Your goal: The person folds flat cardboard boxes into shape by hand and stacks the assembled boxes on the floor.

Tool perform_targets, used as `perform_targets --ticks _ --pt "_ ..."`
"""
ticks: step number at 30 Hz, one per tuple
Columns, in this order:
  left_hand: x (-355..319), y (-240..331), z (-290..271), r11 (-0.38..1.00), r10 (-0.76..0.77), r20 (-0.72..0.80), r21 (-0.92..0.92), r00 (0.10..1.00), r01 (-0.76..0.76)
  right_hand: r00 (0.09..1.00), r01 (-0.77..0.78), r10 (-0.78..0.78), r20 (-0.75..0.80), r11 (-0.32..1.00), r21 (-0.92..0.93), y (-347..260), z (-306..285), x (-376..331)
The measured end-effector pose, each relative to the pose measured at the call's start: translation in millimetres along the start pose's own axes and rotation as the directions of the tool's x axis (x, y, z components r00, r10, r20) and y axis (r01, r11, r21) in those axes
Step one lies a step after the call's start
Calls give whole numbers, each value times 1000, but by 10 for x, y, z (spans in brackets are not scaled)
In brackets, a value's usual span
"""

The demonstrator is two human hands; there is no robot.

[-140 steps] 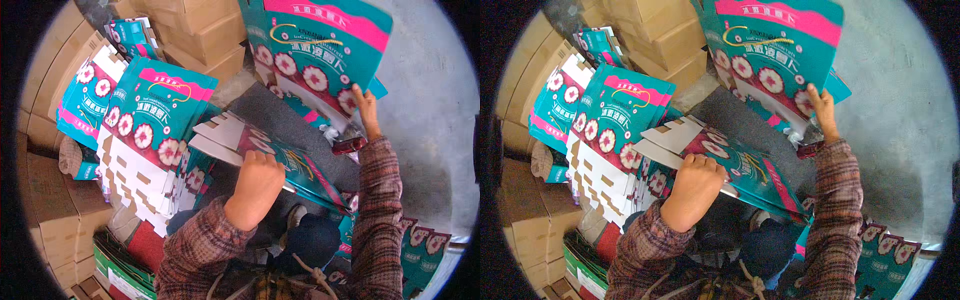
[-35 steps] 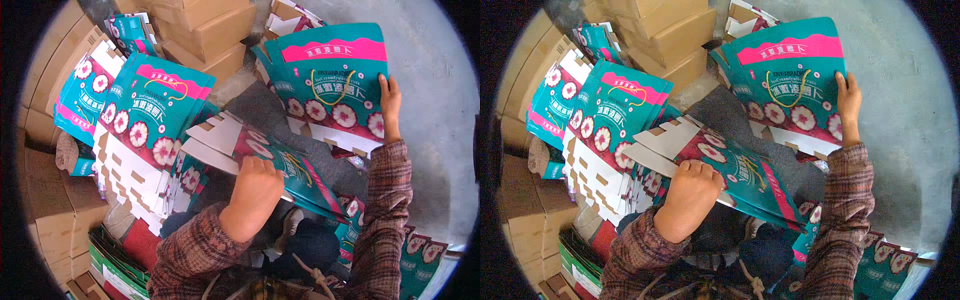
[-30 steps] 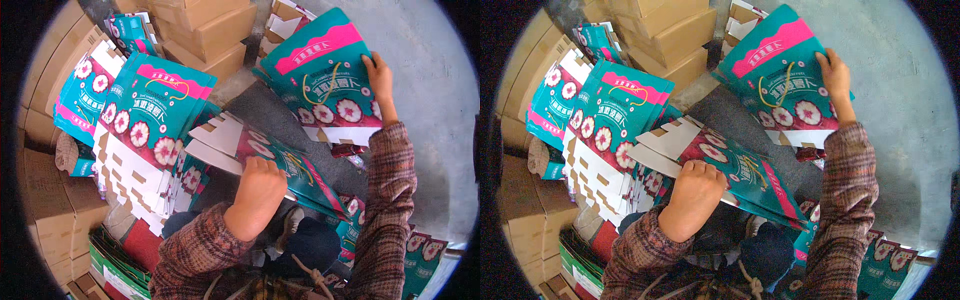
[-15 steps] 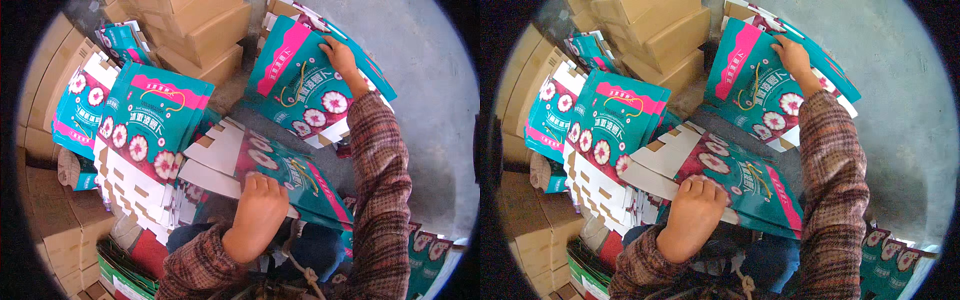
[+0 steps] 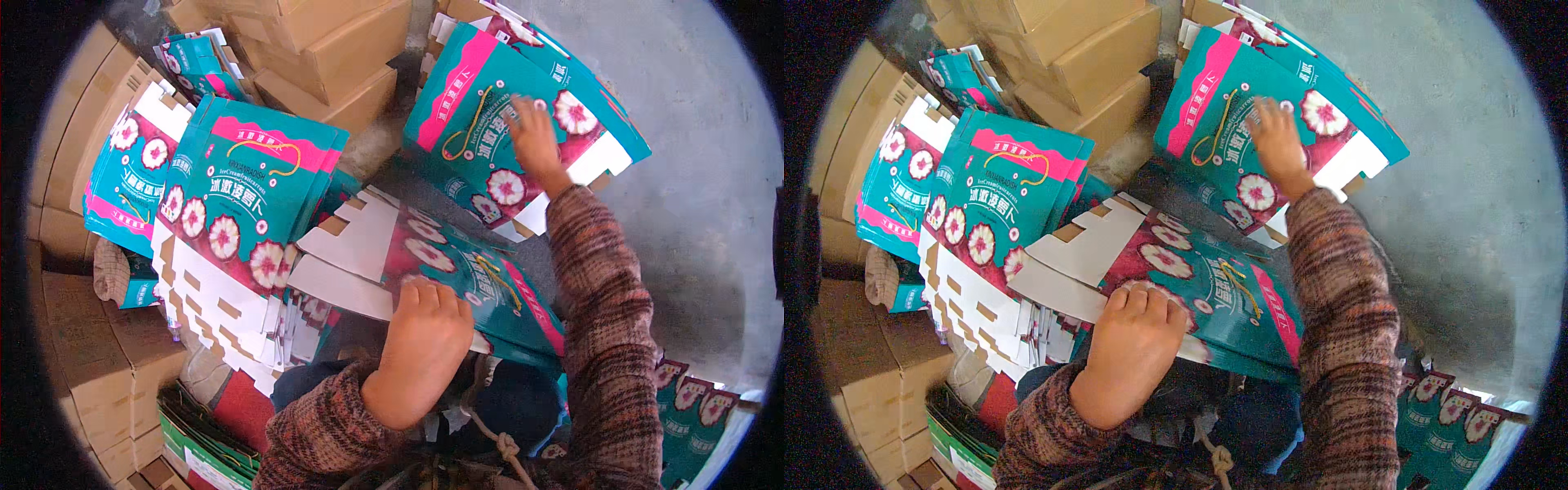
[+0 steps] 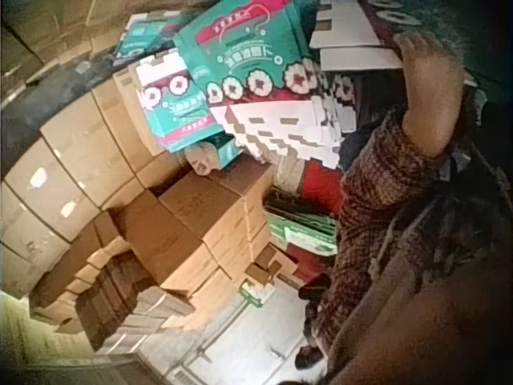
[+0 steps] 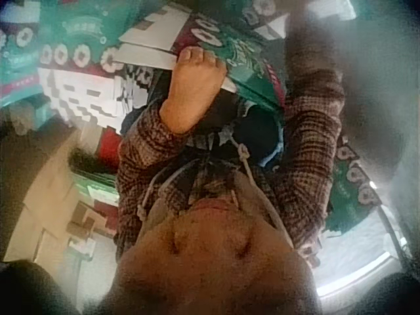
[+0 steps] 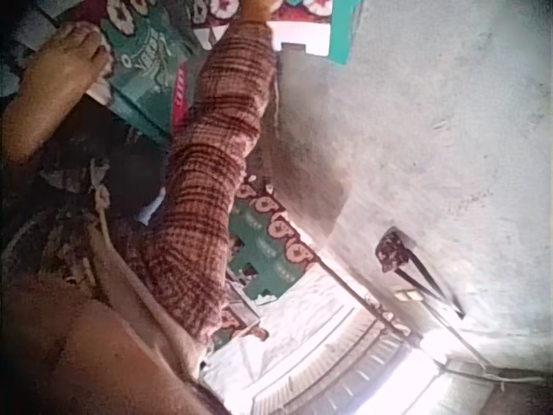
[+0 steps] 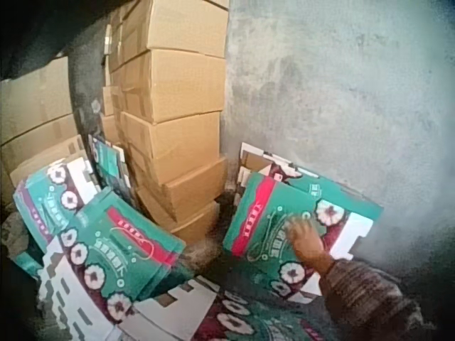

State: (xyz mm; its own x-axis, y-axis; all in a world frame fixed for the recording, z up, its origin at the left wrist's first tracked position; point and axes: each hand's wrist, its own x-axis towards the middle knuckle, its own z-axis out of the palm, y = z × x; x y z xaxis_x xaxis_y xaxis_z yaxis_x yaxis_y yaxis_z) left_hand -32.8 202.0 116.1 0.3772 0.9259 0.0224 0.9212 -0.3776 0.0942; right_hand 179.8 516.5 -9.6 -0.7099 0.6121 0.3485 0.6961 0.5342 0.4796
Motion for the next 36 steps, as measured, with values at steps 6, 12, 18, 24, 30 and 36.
perform_targets --ticks 6,12,18,24,30,36 --pt "-12 23 -46 999 -31 55 -14 998 32 964 211 -255 79 907 363 -862 363 -815" --pt "24 35 -43 1000 0 40 4 999 0 819 54 -209 534 955 292 -941 777 -1327" --pt "24 9 -7 1000 -11 37 1 999 11 781 123 -160 604 987 103 -769 843 -1362" --pt "13 -2 -10 1000 -2 80 -29 997 4 747 39 -105 656 993 114 -654 945 -1287" --pt "38 7 12 1000 24 6 -5 1000 -24 992 -125 126 13 958 259 -193 843 -1038" --pt "10 9 3 1000 -9 28 -8 1000 9 881 -274 331 -339 939 207 821 -71 -389"
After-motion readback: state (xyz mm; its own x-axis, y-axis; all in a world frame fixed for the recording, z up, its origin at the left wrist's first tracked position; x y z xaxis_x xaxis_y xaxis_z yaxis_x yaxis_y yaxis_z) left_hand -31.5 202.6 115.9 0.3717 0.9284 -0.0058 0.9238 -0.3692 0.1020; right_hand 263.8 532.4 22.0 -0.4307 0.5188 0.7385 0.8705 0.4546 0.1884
